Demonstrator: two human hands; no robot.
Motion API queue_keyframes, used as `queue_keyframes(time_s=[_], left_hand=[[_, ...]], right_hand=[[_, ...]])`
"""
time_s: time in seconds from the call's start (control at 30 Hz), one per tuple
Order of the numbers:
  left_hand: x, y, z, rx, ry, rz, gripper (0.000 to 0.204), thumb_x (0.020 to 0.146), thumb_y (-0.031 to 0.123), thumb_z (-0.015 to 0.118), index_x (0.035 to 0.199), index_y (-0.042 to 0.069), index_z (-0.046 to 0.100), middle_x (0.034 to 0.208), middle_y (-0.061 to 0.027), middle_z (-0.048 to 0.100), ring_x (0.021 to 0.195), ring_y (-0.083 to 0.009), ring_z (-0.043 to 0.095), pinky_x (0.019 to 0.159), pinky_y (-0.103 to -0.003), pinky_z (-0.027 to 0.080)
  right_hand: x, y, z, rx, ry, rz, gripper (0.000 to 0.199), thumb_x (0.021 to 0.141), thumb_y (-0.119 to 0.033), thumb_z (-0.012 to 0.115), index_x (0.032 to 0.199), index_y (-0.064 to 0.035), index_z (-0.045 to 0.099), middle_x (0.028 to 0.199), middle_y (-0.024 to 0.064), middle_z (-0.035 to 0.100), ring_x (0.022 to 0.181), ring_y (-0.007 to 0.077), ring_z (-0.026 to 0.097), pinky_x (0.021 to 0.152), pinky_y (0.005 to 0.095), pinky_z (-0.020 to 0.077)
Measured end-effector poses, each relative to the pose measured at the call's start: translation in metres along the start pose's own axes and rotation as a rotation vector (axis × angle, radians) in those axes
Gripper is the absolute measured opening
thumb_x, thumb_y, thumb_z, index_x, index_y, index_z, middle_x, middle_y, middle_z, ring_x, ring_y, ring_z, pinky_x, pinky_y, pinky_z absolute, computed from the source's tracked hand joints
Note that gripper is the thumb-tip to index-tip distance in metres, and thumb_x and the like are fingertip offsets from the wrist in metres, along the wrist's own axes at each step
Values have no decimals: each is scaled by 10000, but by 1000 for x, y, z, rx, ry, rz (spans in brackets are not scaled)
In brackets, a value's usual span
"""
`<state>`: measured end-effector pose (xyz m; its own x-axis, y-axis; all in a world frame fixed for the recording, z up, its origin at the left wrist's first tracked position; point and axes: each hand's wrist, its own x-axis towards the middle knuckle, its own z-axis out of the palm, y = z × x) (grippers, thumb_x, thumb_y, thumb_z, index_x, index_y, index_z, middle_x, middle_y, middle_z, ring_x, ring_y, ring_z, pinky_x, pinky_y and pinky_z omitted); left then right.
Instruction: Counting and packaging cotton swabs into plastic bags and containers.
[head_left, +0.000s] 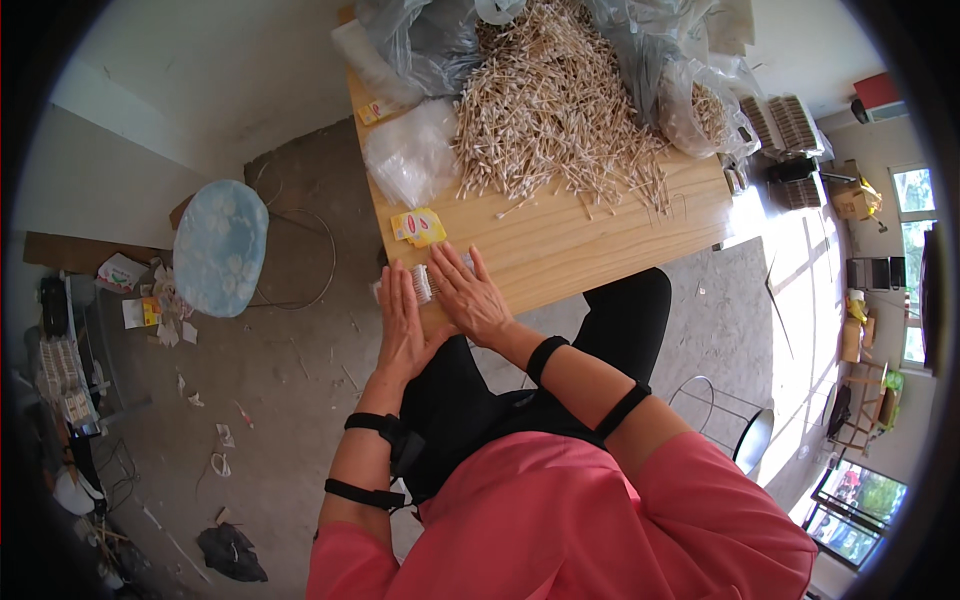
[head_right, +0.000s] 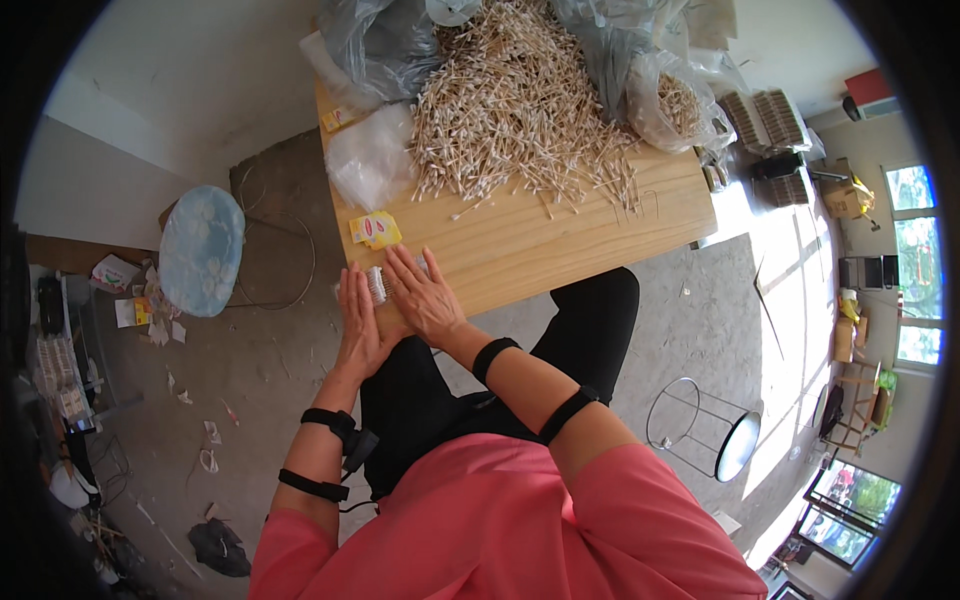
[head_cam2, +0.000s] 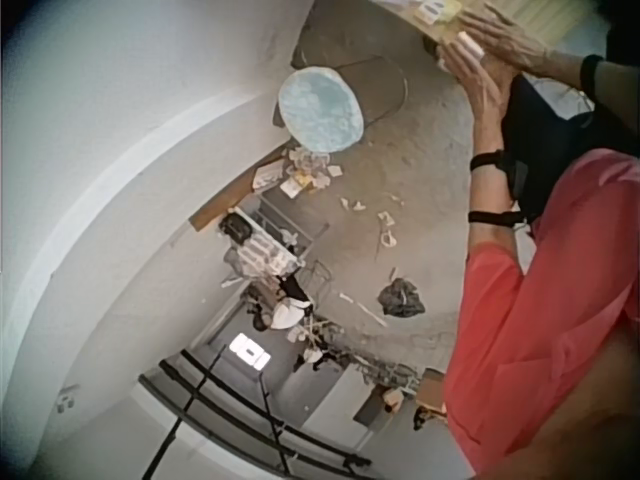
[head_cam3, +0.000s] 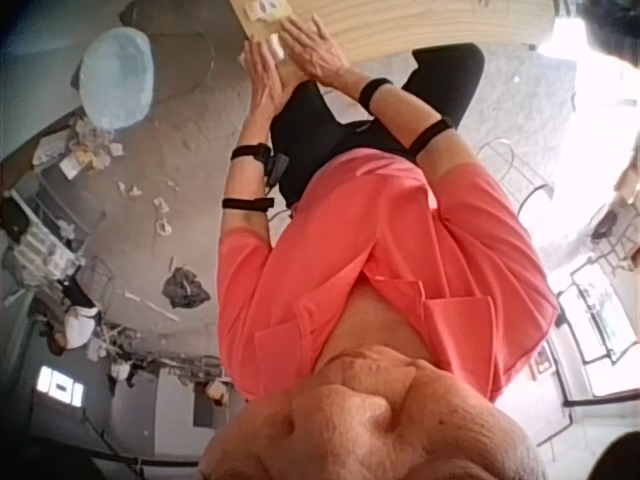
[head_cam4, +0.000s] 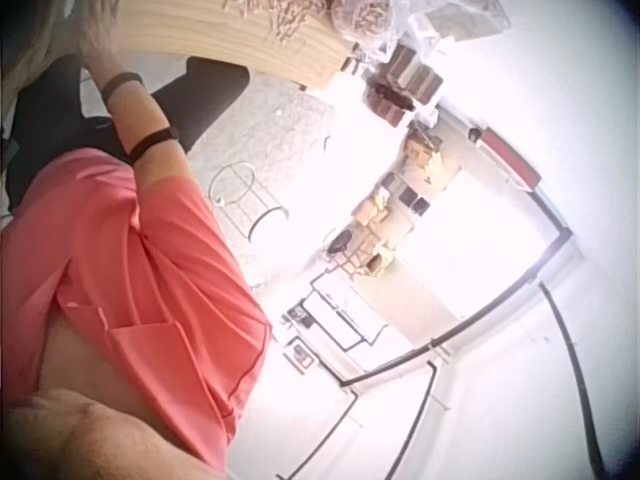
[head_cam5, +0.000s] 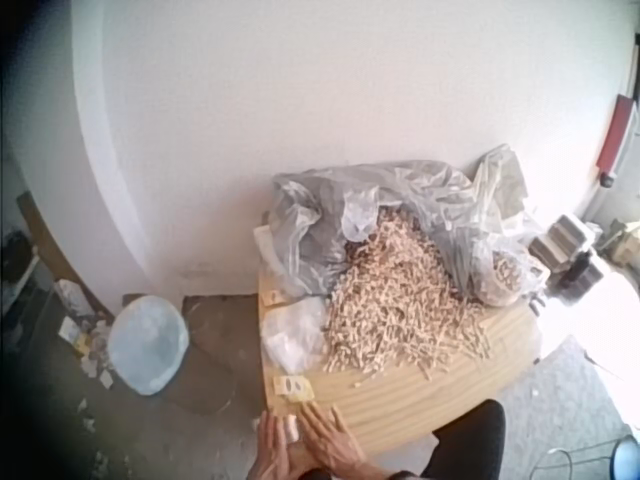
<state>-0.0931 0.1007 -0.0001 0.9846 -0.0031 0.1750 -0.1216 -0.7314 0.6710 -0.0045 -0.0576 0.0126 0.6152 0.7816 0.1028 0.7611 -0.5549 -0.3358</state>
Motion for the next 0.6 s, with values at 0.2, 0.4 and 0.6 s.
queue_keyframes(time_s=[0.2, 0.4, 0.6], left_hand=[[15, 31, -21, 327, -216, -137, 1120, 793, 469, 767, 1546, -29, 104, 1626, -237, 86, 1511, -415, 67, 1192, -601, 97], [7, 5, -20, 277, 300, -241, 739, 971, 404, 611, 1512, 25, 279, 1563, -233, 289, 1448, -379, 300, 1161, -570, 233], [12, -30, -2, -659, 478, -732, 393, 1045, 377, 510, 1014, 1, 620, 864, -47, 633, 841, -101, 561, 772, -276, 468]], right_hand=[[-4, 15, 8, 243, 152, 8, 583, 921, -122, 537, 1458, 43, 380, 1586, 182, 298, 1504, 333, 206, 1219, 515, 129], [-5, 2, -13, 763, 501, 403, 386, 949, 48, 449, 1320, -11, 539, 1410, 228, 518, 1316, 409, 484, 1103, 425, 399], [21, 0, 8, 823, 591, 353, 338, 955, 75, 411, 1232, -14, 583, 1402, 183, 545, 1285, 375, 528, 1074, 390, 419]])
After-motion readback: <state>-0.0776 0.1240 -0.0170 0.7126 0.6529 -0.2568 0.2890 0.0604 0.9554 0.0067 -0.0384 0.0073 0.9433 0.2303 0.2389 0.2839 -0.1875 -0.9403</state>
